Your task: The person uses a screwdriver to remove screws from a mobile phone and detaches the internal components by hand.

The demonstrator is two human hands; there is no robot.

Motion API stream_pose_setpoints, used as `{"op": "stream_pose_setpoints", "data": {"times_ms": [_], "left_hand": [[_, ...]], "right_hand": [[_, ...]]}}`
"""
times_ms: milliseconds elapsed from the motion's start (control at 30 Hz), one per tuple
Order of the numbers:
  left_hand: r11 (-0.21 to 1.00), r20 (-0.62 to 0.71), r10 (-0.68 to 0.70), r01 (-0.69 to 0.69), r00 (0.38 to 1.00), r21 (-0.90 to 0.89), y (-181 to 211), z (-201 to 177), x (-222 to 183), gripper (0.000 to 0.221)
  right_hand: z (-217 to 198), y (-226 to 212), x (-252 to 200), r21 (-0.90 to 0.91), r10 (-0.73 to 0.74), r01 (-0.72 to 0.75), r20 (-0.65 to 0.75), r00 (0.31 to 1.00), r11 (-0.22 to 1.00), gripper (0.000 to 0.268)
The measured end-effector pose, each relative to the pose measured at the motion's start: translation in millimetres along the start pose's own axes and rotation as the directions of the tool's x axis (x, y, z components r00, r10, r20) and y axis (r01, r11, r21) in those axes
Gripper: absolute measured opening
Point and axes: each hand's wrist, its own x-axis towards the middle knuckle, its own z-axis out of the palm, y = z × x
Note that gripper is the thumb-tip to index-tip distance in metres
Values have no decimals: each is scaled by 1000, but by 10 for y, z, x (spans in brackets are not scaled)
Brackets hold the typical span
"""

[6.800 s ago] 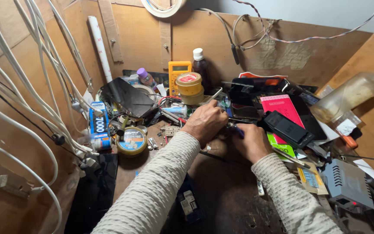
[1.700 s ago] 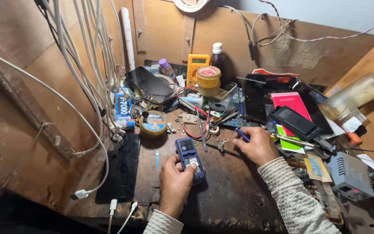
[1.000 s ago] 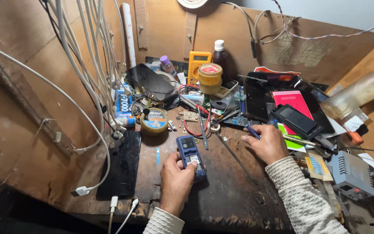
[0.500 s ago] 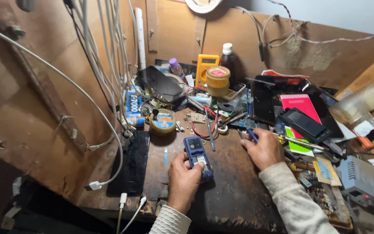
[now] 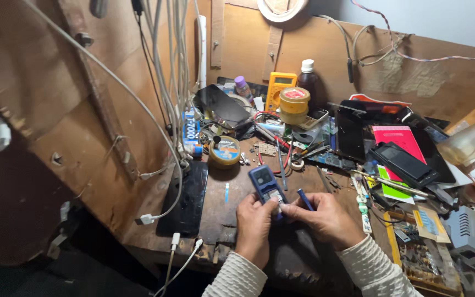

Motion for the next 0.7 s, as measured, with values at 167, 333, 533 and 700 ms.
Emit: {"op": "stream_pose_setpoints", "data": {"times_ms": [167,333,533,700], "left_hand": [[982,-55,105,-94,993,163,298,100,-112,42],[336,200,689,-552,696,763,739,149,-151,64],[304,332,153,-364,931,880,874,214,-111,24],[499,287,265,-386,920,776,791,133,-149,21]], "right_hand": [[-190,34,30,152,1,20,-139,990,988,21],[-342,-109,-19,-192,-244,207,-192,951,959,15],[-17,-337,-145,-415,-346,203,-306,887,887,14],[36,-370,-272,-382,-325,190,-330,886,905,22]]}}
